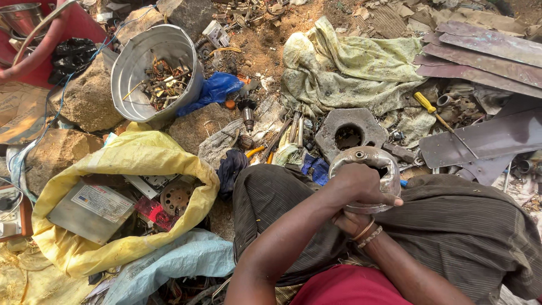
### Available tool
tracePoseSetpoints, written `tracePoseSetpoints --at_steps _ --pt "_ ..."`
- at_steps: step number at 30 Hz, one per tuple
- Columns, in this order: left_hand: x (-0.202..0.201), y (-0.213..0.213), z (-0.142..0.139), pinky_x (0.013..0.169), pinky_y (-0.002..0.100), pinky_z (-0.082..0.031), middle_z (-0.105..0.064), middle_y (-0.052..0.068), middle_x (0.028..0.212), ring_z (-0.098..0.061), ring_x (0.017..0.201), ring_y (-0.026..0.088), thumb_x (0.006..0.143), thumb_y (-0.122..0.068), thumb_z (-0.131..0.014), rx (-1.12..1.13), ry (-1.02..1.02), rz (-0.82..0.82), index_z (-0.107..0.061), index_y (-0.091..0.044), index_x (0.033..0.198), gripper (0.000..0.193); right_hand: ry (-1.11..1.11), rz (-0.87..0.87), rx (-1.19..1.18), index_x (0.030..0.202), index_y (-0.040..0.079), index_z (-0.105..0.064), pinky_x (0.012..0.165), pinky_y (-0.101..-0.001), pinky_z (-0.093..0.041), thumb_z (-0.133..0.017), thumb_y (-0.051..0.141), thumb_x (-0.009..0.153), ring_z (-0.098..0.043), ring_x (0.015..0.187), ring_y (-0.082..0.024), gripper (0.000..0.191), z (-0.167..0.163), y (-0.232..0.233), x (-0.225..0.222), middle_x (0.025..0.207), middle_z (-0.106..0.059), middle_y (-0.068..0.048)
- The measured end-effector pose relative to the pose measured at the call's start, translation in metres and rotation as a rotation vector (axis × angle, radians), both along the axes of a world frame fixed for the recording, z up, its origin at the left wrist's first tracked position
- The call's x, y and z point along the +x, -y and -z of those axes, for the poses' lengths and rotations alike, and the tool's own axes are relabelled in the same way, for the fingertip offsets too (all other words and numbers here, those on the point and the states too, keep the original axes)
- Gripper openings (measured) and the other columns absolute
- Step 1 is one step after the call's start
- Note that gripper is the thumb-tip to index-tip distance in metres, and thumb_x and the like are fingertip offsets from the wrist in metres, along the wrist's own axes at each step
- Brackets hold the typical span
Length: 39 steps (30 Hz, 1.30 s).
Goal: The person sits on the ground and uses a hammer and chisel to strike and shape a metal component. They repeatedly reposition the object, inspect it, and continue hammering to modify its form.
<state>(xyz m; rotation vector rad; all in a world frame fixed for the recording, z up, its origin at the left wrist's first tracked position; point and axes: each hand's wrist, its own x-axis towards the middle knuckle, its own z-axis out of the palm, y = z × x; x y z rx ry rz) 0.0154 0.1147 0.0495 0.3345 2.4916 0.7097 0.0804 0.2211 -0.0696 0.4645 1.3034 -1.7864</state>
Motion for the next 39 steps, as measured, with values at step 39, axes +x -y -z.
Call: tracePoseSetpoints --at_steps 39 --pt "0.069 0.025 -0.101 0.13 0.048 -0.031 -0.066 0.03 0.129 -0.054 0.138 0.041 0.095 -0.08 -0.034 -0.089 -0.759 0.271 -0.066 0.013 0.122 0.103 -0.132 0.167 -1.01 0.16 0.005 -0.036 0.116 -0.0643 -0.038 -0.057 0.041 0.108 -0.04 0.143 -0.049 0.067 -0.173 -0.003 -0.051 0.159 -0.038 -0.026"
